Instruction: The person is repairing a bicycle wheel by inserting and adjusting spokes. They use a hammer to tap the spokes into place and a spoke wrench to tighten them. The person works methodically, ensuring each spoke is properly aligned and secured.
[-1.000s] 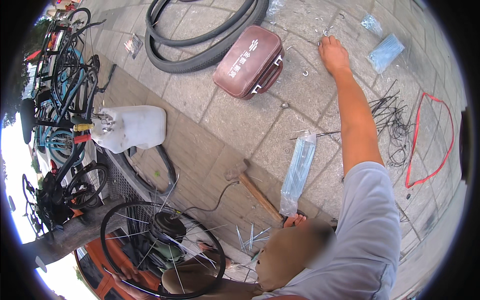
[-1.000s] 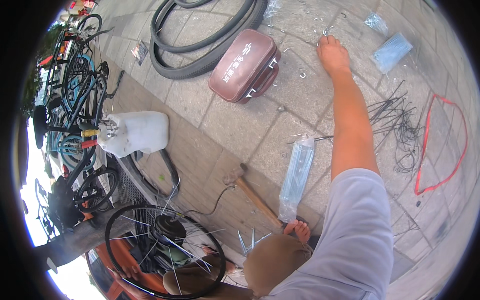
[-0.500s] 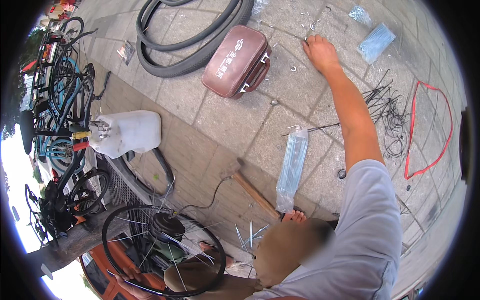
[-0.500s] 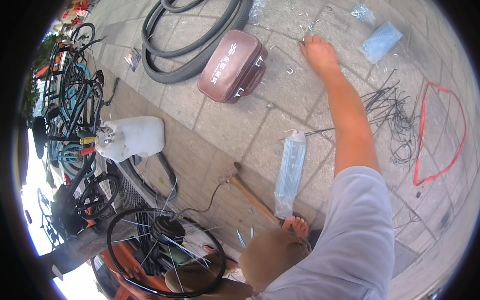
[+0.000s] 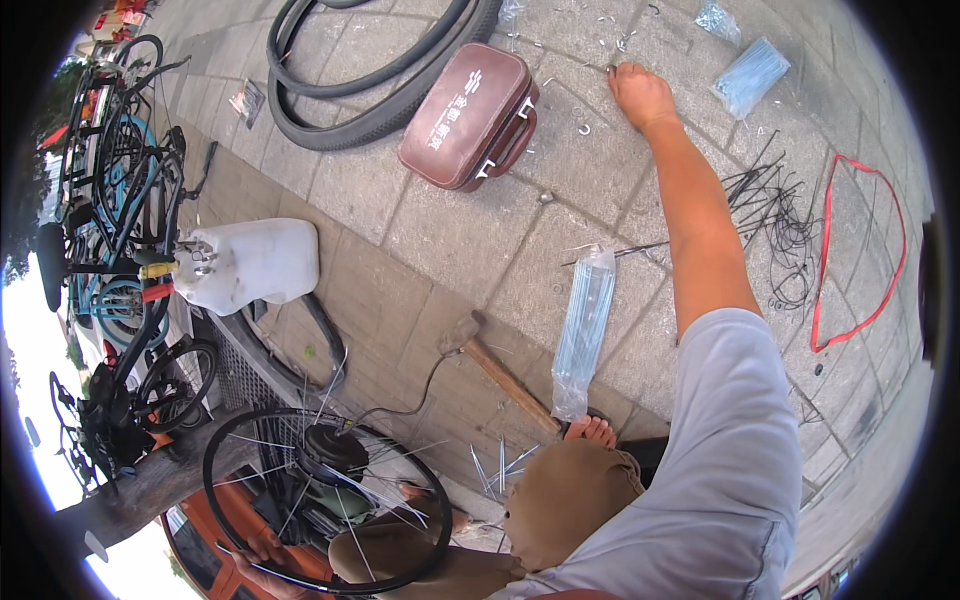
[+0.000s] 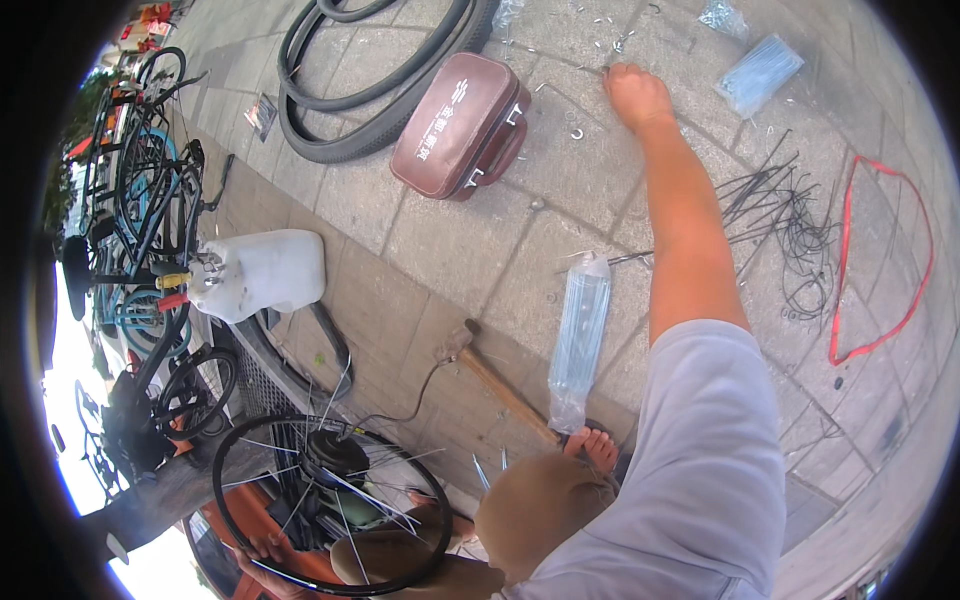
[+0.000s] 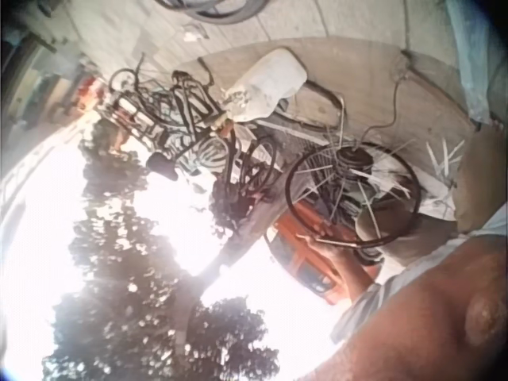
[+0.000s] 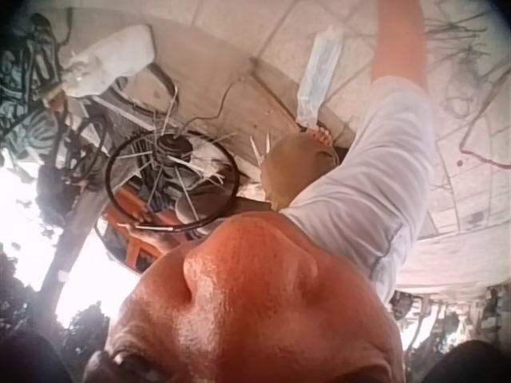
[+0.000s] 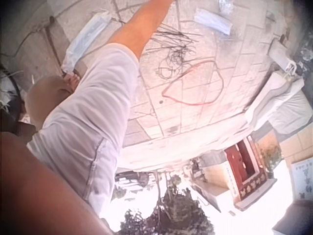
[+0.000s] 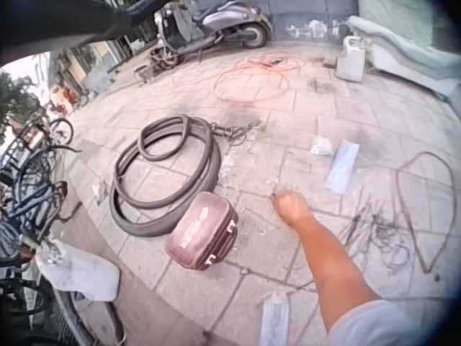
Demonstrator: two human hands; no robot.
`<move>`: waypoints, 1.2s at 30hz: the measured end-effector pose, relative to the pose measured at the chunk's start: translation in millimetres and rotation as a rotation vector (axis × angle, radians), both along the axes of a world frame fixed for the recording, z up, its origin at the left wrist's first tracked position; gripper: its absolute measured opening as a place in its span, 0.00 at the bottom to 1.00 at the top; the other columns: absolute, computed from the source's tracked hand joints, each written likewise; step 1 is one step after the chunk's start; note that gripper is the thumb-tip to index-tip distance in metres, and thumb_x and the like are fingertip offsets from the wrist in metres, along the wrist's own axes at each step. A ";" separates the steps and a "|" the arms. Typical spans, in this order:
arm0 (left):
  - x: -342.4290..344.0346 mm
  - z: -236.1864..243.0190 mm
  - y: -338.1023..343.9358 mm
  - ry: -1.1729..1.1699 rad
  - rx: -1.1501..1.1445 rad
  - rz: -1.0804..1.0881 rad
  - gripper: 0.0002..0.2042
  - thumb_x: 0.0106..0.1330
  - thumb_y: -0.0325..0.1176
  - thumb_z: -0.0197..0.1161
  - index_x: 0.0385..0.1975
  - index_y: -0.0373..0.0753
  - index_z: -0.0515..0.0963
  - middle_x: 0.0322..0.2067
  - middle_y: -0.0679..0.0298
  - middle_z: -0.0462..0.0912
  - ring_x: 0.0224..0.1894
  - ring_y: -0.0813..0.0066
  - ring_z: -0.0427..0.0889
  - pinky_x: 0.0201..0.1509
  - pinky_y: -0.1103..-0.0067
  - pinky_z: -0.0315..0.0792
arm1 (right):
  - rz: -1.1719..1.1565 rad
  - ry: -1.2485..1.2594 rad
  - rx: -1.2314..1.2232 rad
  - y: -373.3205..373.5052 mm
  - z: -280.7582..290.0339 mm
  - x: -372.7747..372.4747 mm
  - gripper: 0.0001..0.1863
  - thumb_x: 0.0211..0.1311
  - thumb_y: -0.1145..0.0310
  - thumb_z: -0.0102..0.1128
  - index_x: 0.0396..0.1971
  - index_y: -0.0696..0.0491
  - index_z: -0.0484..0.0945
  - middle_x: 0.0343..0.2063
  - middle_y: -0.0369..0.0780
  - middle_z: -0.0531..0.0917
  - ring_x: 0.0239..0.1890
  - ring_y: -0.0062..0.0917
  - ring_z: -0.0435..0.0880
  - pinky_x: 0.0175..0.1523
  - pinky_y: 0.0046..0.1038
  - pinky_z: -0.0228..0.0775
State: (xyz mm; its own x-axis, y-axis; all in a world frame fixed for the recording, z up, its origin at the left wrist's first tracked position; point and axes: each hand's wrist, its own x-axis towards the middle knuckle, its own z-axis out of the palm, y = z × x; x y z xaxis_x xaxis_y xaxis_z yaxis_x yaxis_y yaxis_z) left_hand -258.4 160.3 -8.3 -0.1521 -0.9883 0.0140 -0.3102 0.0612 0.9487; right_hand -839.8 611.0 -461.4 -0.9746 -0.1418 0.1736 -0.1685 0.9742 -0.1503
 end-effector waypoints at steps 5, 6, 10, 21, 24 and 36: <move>11.7 -1.6 -19.0 0.079 0.014 -0.187 0.17 0.75 0.49 0.56 0.27 0.50 0.62 0.23 0.72 0.65 0.23 0.81 0.64 0.37 0.77 0.71 | -0.049 -0.120 0.058 7.1 -1.5 -7.4 0.18 0.75 0.60 0.49 0.40 0.60 0.81 0.40 0.51 0.87 0.42 0.47 0.89 0.47 0.45 0.83; 25.5 -4.5 -27.8 0.121 -0.006 -0.209 0.17 0.78 0.49 0.55 0.28 0.50 0.62 0.23 0.74 0.63 0.24 0.84 0.62 0.41 0.78 0.72 | -0.074 -0.146 0.030 3.5 4.4 -9.9 0.18 0.75 0.60 0.49 0.40 0.60 0.82 0.40 0.52 0.87 0.42 0.48 0.89 0.48 0.45 0.83; 49.4 -2.7 -47.8 0.143 0.055 -0.417 0.18 0.78 0.49 0.55 0.26 0.49 0.64 0.22 0.73 0.63 0.20 0.84 0.60 0.42 0.78 0.70 | -0.146 -0.198 -0.048 3.0 18.3 3.8 0.19 0.73 0.59 0.49 0.40 0.59 0.83 0.42 0.55 0.87 0.45 0.49 0.88 0.51 0.47 0.81; 73.0 2.6 -50.9 0.142 0.077 -0.335 0.18 0.79 0.46 0.53 0.26 0.49 0.61 0.23 0.71 0.61 0.20 0.83 0.59 0.43 0.77 0.73 | -0.676 -0.415 -1.578 -20.0 40.7 101.1 0.13 0.70 0.63 0.57 0.29 0.57 0.72 0.22 0.44 0.75 0.16 0.27 0.69 0.18 0.31 0.57; 86.5 4.5 -59.8 0.193 0.133 -0.432 0.21 0.79 0.46 0.53 0.20 0.49 0.63 0.22 0.71 0.59 0.18 0.80 0.54 0.37 0.76 0.60 | -0.569 -0.618 -1.776 -62.1 74.2 162.4 0.13 0.75 0.62 0.54 0.33 0.54 0.67 0.20 0.35 0.67 0.14 0.16 0.57 0.16 0.21 0.45; 182.9 18.0 -138.0 0.342 0.346 -0.683 0.21 0.75 0.43 0.55 0.15 0.48 0.65 0.21 0.69 0.61 0.17 0.79 0.56 0.40 0.72 0.60 | -0.298 -1.376 -1.625 -188.0 142.7 461.7 0.18 0.75 0.55 0.56 0.23 0.45 0.69 0.15 0.27 0.62 0.11 0.13 0.56 0.14 0.19 0.48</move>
